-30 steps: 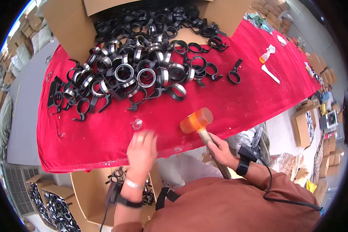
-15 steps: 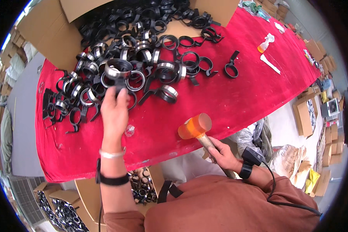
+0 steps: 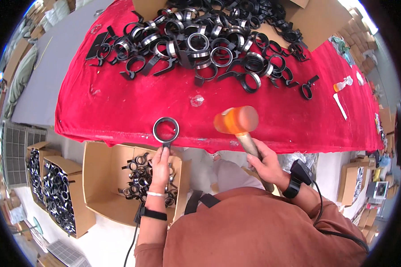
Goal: Using a mallet to tap black plastic rings onto a surface or into place for assembly.
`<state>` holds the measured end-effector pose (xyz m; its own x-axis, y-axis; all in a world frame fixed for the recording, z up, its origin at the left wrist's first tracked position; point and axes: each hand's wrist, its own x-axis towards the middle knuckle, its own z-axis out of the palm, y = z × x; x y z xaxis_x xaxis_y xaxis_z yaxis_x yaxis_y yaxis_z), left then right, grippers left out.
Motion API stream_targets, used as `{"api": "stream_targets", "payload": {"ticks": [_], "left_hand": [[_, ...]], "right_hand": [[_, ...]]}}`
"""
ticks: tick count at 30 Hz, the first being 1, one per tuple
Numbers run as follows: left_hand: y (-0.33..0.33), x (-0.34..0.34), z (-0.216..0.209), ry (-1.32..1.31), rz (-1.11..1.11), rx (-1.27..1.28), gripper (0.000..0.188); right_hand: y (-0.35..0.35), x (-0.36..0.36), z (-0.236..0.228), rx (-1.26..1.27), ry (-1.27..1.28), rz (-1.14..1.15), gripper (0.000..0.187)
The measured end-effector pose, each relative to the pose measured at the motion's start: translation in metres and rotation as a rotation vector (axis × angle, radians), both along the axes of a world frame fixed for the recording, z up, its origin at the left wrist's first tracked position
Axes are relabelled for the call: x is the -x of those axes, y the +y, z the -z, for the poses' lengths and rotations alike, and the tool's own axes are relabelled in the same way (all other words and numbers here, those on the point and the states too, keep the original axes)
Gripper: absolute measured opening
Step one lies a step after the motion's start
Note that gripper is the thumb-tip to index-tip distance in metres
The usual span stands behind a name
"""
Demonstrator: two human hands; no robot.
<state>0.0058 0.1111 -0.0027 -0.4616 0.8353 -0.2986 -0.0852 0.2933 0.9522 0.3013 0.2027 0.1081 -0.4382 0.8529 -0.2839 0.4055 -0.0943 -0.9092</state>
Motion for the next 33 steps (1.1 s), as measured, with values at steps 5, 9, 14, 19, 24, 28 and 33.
{"api": "stream_targets", "payload": {"ticks": [5, 9, 14, 19, 24, 28, 33], "left_hand": [[0.006, 0.006, -0.005, -0.078, 0.059, -0.005, 0.029], [0.0, 0.011, 0.0, -0.073, 0.08, 0.015, 0.029], [0.009, 0.002, -0.016, -0.217, 0.007, 0.0, 0.03], [0.009, 0.005, -0.018, -0.121, 0.053, -0.023, 0.039], [0.017, 0.009, -0.011, -0.122, -0.063, 0.034, 0.043], [0.019, 0.003, -0.015, -0.238, -0.183, 0.023, 0.038], [0.021, -0.001, -0.02, -0.267, -0.226, 0.005, 0.035]], "right_hand": [[-0.004, 0.047, -0.016, -0.094, 0.002, -0.198, 0.048], [-0.009, 0.08, -0.036, -0.62, 0.206, -0.273, 0.052], [-0.018, 0.067, 0.021, -0.456, -0.265, -0.43, 0.051], [-0.017, 0.064, 0.006, -0.398, -0.075, -0.438, 0.052], [0.007, 0.091, -0.045, -0.354, -0.063, -0.36, 0.051], [0.023, 0.133, -0.076, -0.625, 0.227, -0.356, 0.05], [0.033, 0.156, -0.009, -0.781, -0.002, -0.463, 0.049]]}}
